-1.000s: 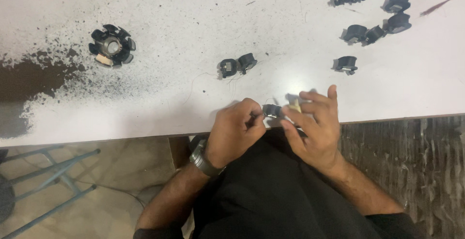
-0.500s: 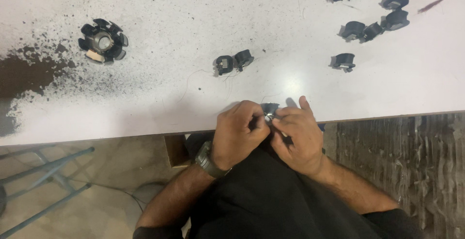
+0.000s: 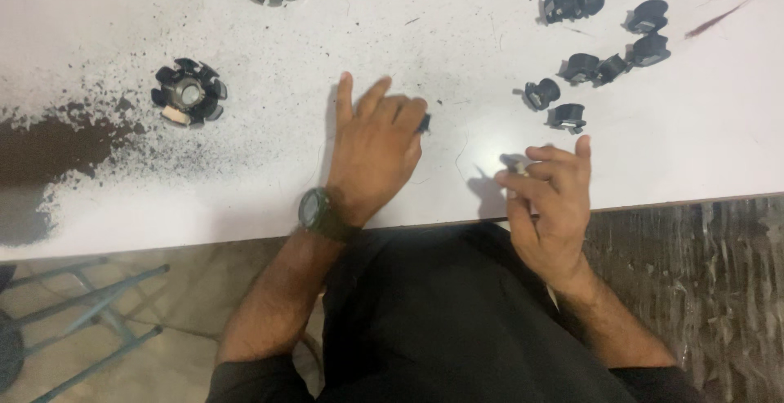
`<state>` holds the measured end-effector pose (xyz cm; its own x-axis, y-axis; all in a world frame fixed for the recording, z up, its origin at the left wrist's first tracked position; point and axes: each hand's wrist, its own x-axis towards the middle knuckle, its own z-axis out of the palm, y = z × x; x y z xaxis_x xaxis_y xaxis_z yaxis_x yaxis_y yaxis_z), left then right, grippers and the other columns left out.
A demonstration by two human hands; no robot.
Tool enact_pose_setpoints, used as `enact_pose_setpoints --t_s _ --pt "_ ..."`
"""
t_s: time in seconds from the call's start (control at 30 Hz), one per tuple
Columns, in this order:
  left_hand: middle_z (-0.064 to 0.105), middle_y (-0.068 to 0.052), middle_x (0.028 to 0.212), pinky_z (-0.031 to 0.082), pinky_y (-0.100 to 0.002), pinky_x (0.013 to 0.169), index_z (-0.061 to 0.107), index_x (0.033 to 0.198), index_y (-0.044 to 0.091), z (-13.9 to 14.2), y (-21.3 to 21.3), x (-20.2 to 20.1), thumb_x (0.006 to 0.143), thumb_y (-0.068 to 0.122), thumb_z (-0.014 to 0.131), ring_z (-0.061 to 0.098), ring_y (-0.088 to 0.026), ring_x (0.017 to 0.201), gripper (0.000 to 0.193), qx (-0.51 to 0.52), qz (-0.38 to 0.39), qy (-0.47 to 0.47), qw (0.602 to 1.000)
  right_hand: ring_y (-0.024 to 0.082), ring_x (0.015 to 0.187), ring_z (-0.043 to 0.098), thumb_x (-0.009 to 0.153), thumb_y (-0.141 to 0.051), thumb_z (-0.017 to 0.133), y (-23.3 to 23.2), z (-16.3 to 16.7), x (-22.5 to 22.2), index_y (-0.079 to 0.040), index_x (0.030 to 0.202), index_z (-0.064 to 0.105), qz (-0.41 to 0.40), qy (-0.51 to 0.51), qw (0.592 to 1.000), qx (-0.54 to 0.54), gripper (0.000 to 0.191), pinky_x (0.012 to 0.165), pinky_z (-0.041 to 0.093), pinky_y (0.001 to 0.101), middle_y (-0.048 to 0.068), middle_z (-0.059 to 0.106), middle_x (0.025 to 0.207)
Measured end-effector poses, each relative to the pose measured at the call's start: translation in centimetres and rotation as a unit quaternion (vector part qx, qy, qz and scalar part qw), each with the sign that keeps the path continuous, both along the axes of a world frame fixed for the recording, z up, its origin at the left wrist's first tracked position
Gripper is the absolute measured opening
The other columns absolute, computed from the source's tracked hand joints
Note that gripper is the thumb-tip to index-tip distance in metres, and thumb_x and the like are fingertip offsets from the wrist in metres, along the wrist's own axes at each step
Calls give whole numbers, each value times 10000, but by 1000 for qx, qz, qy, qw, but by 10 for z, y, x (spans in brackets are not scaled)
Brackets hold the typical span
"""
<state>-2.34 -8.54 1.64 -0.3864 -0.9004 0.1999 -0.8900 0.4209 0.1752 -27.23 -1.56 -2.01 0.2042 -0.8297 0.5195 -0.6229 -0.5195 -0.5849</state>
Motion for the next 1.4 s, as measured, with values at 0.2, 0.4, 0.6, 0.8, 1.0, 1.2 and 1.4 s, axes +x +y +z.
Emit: enact_pose_setpoints --t_s 0.2,0.4,0.6,0.8,1.0,1.2,1.4 --pt "597 -81 991 272 -655 1197 632 1354 109 -6 47 -9 906 52 697 566 -278 1091 457 58 -139 52 987 352 1250 502 790 -217 838 -3 10 12 -59 1178 721 38 72 996 45 435 1216 134 656 111 567 1048" --pt "630 -73 1156 289 -626 1225 628 1238 83 -15 69 -12 927 111 714 556 -293 1287 324 26 -135 107 985 319 1249 521 769 -233 887 -5 9 23 -109 1120 743 50 102 992 61 399 1236 159 675 71 602 1089" --pt "571 -109 1420 312 -594 1247 631 1230 95 -24 87 -8 980 116 748 501 -289 1393 277 -106 -127 99 981 300 1190 524 765 -241 902 1 4 26 -100 1087 736 18 98 993 67 388 1244 166 686 81 589 1080" --pt "558 -81 1390 282 -606 1220 670 1087 123 -39 94 -15 891 161 825 515 -269 1347 252 -92 -45 182 978 313 1175 571 796 -142 845 16 -6 20 -118 1112 739 38 42 998 -26 334 1253 147 648 74 594 1003" --pt "615 -52 1332 272 -582 1238 684 1071 139 -42 101 -17 853 108 849 566 -249 1309 275 -107 -5 208 972 288 1184 633 841 -4 785 22 -27 25 -85 1111 629 93 11 995 -30 323 1280 158 622 51 669 981" --pt "617 -60 1352 313 -562 1248 678 1055 118 -45 99 -18 895 62 837 570 -251 1336 232 -114 -26 248 962 296 1156 656 782 12 779 20 -23 30 -68 1015 634 84 6 996 -5 286 1258 243 631 77 681 951" --pt "620 -87 1356 347 -569 1210 674 1058 112 -46 98 -20 894 62 827 582 -279 1317 229 -159 -35 197 967 290 1118 669 766 10 785 17 -16 35 -59 959 655 77 -5 997 1 243 1257 273 641 85 651 906"
